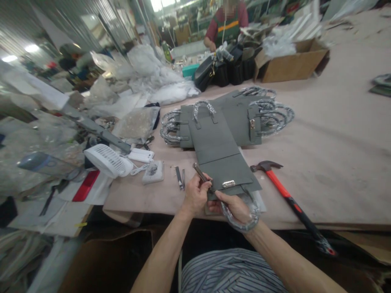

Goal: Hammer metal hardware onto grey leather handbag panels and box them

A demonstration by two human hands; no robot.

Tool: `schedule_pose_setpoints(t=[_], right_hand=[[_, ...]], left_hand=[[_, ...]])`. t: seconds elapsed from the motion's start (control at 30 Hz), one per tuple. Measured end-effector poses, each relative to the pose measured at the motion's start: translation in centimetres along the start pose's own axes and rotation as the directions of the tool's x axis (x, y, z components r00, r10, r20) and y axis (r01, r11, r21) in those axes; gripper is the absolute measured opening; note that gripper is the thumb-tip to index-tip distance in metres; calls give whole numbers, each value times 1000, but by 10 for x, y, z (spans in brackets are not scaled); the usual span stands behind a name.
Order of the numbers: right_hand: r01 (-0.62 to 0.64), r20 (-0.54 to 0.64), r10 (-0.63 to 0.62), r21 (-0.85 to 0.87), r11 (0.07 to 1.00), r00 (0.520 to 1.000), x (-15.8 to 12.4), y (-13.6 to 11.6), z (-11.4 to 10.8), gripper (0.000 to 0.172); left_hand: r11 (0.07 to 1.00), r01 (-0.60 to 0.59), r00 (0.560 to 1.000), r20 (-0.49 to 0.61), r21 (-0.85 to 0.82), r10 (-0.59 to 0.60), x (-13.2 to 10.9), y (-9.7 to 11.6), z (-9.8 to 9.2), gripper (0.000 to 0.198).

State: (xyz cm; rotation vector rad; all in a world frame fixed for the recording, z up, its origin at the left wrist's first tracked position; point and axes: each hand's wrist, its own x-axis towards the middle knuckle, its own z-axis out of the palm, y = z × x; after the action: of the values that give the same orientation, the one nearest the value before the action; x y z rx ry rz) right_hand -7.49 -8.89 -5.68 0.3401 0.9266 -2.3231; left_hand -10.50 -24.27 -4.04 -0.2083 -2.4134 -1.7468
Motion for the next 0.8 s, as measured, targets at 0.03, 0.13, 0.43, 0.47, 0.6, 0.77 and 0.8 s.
schedule_pose_setpoints(t=[0.03, 0.13, 0.43, 0.47, 0.6, 0.77, 0.8], right_hand=[[-22, 10, 22, 56, 998, 1000, -4, 3, -2, 25], [-94, 44, 85, 310, 946, 995, -19, 12, -2, 26], [-122, 25, 123, 427, 896, 992, -54, 40, -16, 28], [-125, 16, 131, 418, 900, 991, -59, 44, -21, 29], [-166, -115, 230, 404, 899, 966, -79, 55, -43, 23], [-152, -307, 306, 438, 886, 901, -101, 56, -68, 16], [-140, -315, 275, 391, 910, 908, -105, 56, -72, 14]], left_hand=[[1000, 18, 1000, -4, -6, -18, -3, -4, 3, 8], [998, 42, 999, 9, -39, -41, -12, -11, 9, 8], [999, -50, 999, 7, 11, 50, -23, -24, 14, 11], [998, -67, 998, 7, 19, 67, -24, -25, 14, 11], [986, -150, 988, -27, 70, 152, -30, -28, 16, 12], [953, -250, 960, -82, 174, 267, -38, -34, 21, 14], [947, -259, 957, -84, 188, 279, -39, -35, 21, 14]])
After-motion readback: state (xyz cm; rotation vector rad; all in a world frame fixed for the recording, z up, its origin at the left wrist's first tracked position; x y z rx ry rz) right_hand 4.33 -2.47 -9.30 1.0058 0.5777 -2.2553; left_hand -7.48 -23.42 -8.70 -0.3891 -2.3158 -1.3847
